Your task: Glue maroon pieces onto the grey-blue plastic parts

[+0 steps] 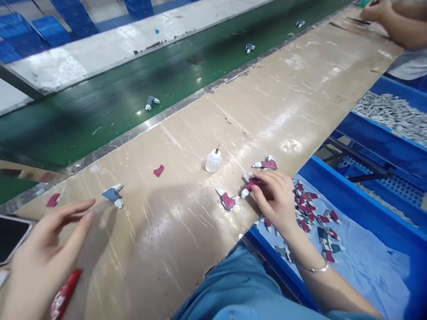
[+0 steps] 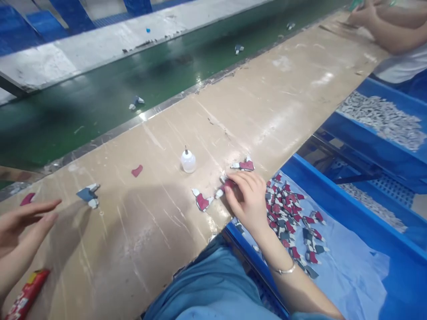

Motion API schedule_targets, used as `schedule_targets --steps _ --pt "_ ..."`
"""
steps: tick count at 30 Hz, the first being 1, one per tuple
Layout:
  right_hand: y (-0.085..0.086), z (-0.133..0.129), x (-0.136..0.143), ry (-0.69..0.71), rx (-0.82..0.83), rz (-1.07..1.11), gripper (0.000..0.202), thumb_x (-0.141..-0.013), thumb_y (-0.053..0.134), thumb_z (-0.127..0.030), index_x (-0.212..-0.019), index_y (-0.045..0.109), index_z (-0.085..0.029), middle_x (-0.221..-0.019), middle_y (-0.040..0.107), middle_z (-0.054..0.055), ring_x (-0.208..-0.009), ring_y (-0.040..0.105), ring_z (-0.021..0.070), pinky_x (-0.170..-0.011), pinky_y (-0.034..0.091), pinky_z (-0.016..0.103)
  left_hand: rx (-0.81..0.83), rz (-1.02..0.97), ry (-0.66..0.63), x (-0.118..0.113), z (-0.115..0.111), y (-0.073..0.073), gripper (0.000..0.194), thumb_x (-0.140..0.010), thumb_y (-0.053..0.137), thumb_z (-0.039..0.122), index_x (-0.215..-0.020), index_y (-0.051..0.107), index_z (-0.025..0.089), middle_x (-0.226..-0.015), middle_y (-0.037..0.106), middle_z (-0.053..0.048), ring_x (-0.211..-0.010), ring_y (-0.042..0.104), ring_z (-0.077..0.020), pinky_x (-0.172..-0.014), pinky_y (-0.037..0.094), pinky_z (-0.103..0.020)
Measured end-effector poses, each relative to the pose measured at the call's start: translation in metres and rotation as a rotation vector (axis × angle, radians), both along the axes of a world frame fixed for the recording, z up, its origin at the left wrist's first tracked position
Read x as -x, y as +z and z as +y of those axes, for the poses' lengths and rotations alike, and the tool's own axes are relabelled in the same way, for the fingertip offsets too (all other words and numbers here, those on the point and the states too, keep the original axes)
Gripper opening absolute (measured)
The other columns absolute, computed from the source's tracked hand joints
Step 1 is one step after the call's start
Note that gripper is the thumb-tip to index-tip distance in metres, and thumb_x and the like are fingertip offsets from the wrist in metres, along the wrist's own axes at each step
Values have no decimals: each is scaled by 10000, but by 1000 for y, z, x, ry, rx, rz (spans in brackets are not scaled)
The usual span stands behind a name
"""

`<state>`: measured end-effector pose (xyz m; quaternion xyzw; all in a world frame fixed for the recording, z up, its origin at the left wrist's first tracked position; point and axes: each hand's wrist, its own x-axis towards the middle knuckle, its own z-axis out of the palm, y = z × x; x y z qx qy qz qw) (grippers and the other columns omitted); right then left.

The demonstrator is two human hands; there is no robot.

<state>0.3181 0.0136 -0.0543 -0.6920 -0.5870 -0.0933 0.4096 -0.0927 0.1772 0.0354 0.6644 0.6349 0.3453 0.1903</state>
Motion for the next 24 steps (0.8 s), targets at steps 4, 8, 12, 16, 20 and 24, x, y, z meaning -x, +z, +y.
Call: schedule_targets --steps 4,8,12,16,20,24 --pt "0 5 11 212 55 -75 316 -1022 679 -402 -1309 735 -281 -1310 805 93 -1331 697 349 -1238 405 579 43 299 -254 -63 69 4 489 -909 542 619 -1126 763 242 -1203 811 -65 -1053 772 -326 -1039 608 -592" --pt "-1 14 6 235 107 -136 185 -1041 672 -350 -1187 751 -268 -1225 843 69 -1258 745 322 -1315 330 601 25 391 -375 -126 152 -10 565 -867 585 444 -1355 712 191 -1438 727 -182 -1441 605 -409 -1262 434 -616" --pt "1 11 -19 9 93 -166 138 -1044 665 -279 -1144 761 -271 -1220 838 85 -1230 757 352 -1271 371 666 46 433 -361 -176 217 -31 799 -935 581 464 -1656 491 134 -1730 440 -280 -1619 379 -521 -1303 292 -717" --pt "13 2 -16 -9 -1 -116 154 -1020 680 -198 -1141 759 -251 -1140 834 92 -1122 788 307 -1130 548 570 89 461 -308 -206 249 -38 778 -975 597 476 -1671 476 152 -1755 374 -298 -1606 349 -589 -1266 269 -785" --pt "30 1 13 149 -127 23 235 -971 644 -88 -1094 774 -239 -964 836 69 -914 805 243 -834 666 402 56 456 -340 -199 243 -20 443 -1044 507 397 -1330 709 125 -1555 556 -265 -1470 531 -537 -1225 375 -733" --pt "41 9 38 292 -160 307 268 -978 620 -63 -1067 791 -250 -810 812 31 -696 761 201 -657 637 340 -24 442 -369 -161 211 12 332 -1081 498 398 -1252 641 152 -1537 517 -155 -1350 630 -379 -1206 457 -600"
